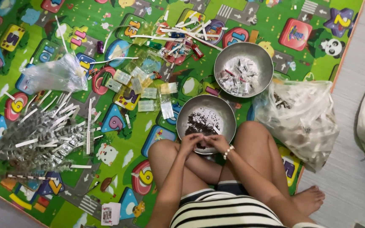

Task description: Packaging small black seeds into individual small plastic zip-lock bags while sitting on the floor.

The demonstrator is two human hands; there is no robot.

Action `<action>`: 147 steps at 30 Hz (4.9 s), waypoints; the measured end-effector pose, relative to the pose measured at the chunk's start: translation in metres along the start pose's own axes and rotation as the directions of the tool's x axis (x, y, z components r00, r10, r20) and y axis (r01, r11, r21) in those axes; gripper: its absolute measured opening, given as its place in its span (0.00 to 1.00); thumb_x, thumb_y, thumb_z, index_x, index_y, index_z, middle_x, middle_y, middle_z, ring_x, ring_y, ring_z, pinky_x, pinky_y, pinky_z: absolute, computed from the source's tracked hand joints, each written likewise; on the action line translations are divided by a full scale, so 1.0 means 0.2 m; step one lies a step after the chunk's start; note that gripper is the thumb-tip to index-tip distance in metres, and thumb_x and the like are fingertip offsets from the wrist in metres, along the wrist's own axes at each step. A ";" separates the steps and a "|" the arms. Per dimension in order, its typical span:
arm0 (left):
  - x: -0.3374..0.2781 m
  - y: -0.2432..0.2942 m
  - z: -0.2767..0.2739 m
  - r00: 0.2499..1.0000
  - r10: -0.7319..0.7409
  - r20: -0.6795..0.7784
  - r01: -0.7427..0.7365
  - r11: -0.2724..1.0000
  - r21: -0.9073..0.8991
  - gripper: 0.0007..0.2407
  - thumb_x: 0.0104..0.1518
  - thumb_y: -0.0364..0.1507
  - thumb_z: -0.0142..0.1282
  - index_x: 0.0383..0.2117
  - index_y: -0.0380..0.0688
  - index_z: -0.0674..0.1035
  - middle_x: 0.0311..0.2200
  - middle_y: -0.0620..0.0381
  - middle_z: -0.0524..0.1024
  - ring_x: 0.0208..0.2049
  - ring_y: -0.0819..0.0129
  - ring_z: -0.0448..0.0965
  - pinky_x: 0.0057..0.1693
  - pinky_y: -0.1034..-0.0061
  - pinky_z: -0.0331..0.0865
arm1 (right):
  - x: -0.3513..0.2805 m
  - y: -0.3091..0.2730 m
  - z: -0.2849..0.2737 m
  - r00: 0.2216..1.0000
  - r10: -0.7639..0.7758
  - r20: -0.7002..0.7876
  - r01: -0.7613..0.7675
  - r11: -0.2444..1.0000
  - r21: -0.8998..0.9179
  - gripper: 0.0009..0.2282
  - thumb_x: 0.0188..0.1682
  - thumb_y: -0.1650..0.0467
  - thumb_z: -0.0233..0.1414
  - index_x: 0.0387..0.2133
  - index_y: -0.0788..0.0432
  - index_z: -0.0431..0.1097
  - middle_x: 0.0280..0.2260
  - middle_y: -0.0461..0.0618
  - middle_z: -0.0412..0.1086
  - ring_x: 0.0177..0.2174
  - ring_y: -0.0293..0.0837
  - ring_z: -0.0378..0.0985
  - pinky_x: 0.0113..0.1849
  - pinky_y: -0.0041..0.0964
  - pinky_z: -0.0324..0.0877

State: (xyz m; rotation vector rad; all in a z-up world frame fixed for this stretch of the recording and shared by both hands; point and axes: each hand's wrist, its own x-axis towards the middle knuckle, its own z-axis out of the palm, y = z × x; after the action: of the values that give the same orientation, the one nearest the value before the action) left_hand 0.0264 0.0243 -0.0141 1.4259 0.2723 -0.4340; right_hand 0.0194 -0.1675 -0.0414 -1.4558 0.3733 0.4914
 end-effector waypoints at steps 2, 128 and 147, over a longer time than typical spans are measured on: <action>0.06 -0.08 -0.01 1.000 -0.008 0.011 0.008 1.000 0.004 0.15 0.52 0.32 0.71 0.42 0.38 0.85 0.14 0.50 0.75 0.09 0.74 0.71 0.19 0.84 0.62 | -0.06 -0.07 0.05 1.000 0.006 0.008 -0.006 1.000 0.028 0.12 0.50 0.70 0.62 0.43 0.68 0.78 0.33 0.68 0.79 0.33 0.57 0.84 0.37 0.47 0.81; 0.27 0.32 0.19 0.986 0.148 0.075 -0.144 0.536 0.832 0.03 0.41 0.29 0.70 0.21 0.50 0.86 0.24 0.45 0.82 0.40 0.46 0.85 0.47 0.59 0.79 | 0.04 -0.01 -0.03 0.826 -0.562 -0.030 0.474 0.724 -0.500 0.25 0.28 0.73 0.75 0.43 0.52 0.79 0.35 0.49 0.78 0.41 0.52 0.81 0.44 0.42 0.77; 0.16 0.25 0.13 0.984 0.126 -0.122 0.023 0.595 0.804 0.09 0.60 0.27 0.52 0.39 0.37 0.83 0.38 0.39 0.82 0.48 0.40 0.81 0.53 0.52 0.74 | 0.04 -0.05 -0.08 0.851 -0.505 -0.144 0.387 0.788 -0.478 0.22 0.30 0.71 0.75 0.41 0.55 0.79 0.35 0.49 0.78 0.42 0.50 0.82 0.47 0.45 0.75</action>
State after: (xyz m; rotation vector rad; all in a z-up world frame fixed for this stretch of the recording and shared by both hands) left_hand 0.0751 -0.0009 0.0191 2.3856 0.1635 -0.4033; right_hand 0.0324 -0.1827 -0.0385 -1.9882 0.1091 -0.0256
